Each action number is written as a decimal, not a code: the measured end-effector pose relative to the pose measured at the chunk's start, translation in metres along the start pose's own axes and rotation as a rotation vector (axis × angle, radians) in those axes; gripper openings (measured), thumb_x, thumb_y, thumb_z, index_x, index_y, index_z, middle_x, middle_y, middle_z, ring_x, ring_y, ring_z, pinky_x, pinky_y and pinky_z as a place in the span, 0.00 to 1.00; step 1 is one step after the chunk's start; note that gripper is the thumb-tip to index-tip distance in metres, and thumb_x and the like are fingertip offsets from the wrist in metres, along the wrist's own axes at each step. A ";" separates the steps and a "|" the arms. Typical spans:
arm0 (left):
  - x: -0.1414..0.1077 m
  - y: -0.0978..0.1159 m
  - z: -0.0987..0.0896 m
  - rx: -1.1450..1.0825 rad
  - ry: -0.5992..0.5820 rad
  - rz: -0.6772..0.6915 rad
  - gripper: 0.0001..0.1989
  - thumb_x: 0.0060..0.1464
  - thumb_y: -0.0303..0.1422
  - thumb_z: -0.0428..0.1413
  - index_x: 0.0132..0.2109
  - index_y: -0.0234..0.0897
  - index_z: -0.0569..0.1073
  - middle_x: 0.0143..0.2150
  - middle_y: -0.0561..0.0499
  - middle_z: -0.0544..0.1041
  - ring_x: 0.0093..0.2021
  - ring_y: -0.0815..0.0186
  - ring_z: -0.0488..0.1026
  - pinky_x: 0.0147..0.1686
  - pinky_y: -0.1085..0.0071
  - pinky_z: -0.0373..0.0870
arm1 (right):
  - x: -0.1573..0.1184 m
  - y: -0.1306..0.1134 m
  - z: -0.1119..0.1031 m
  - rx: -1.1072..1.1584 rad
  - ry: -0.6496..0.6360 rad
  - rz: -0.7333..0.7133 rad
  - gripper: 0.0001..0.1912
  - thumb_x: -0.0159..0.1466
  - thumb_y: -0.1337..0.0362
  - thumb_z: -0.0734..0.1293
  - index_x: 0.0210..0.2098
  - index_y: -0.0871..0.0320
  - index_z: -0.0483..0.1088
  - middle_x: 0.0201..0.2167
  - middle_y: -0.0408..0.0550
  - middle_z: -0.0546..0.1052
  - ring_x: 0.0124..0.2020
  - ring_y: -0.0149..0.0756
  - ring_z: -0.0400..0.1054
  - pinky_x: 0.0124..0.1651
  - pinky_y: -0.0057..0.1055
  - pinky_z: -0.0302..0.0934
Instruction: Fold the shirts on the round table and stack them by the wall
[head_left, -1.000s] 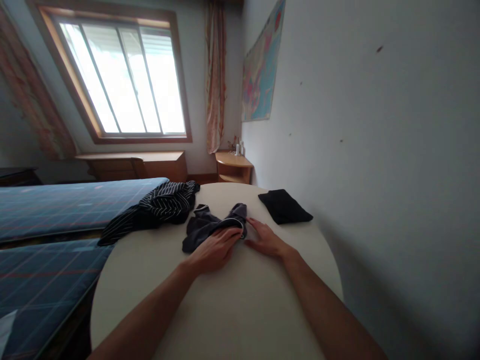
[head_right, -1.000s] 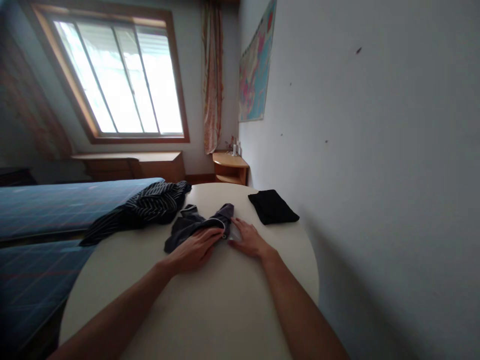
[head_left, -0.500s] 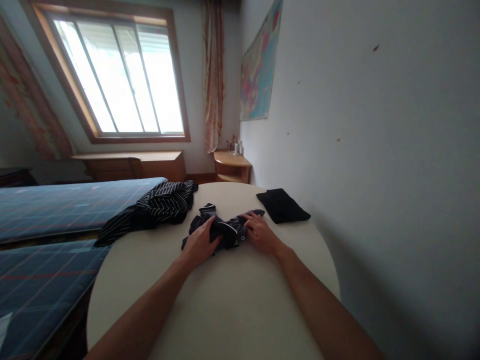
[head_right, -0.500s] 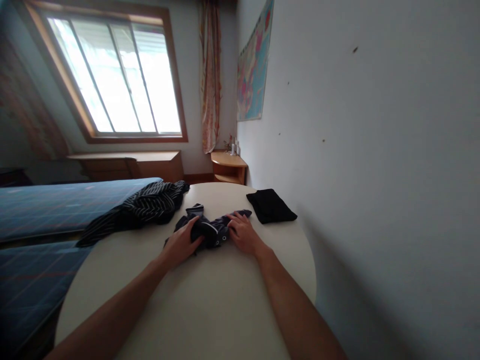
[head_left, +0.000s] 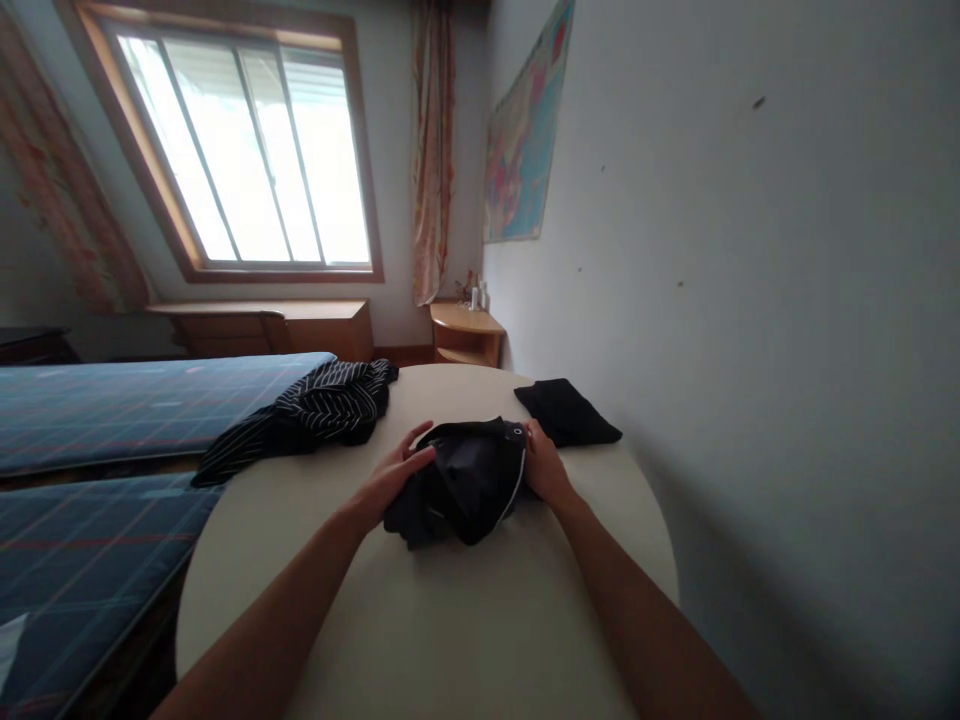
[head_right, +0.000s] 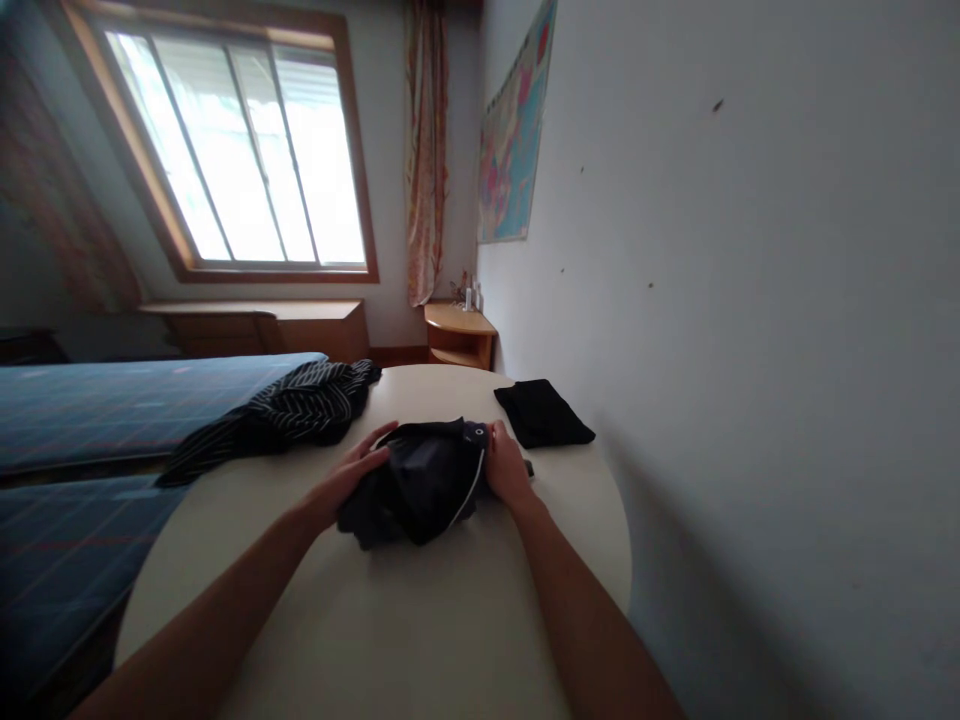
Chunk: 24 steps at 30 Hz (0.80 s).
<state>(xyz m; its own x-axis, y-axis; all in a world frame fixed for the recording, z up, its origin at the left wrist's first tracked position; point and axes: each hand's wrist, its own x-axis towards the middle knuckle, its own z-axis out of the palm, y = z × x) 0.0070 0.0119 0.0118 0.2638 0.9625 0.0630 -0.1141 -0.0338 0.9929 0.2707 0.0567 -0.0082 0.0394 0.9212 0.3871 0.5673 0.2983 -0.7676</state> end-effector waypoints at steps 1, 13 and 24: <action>0.000 -0.003 0.001 0.018 -0.055 0.004 0.49 0.48 0.45 0.66 0.71 0.43 0.52 0.52 0.43 0.77 0.49 0.56 0.77 0.44 0.66 0.74 | 0.001 0.005 0.001 -0.029 0.013 0.029 0.19 0.70 0.48 0.51 0.37 0.53 0.63 0.33 0.49 0.76 0.36 0.42 0.70 0.37 0.33 0.57; 0.017 -0.028 0.001 0.636 0.205 0.401 0.22 0.59 0.33 0.53 0.60 0.38 0.67 0.56 0.43 0.75 0.56 0.57 0.72 0.59 0.54 0.67 | 0.000 0.008 -0.014 0.176 -0.259 0.032 0.35 0.65 0.34 0.51 0.17 0.54 0.60 0.18 0.43 0.68 0.25 0.35 0.63 0.33 0.33 0.59; -0.012 -0.014 0.030 0.761 -0.059 0.618 0.20 0.57 0.33 0.58 0.57 0.41 0.68 0.57 0.42 0.72 0.54 0.58 0.72 0.55 0.61 0.69 | -0.002 -0.004 -0.009 0.512 -0.401 -0.109 0.32 0.60 0.44 0.67 0.58 0.54 0.66 0.58 0.54 0.72 0.57 0.44 0.67 0.58 0.41 0.61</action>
<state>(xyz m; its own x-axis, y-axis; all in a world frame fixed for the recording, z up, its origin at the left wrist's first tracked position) 0.0339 -0.0071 0.0006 0.4152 0.7024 0.5781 0.3938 -0.7116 0.5818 0.2760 0.0512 -0.0008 -0.3617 0.8713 0.3318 0.0840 0.3848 -0.9192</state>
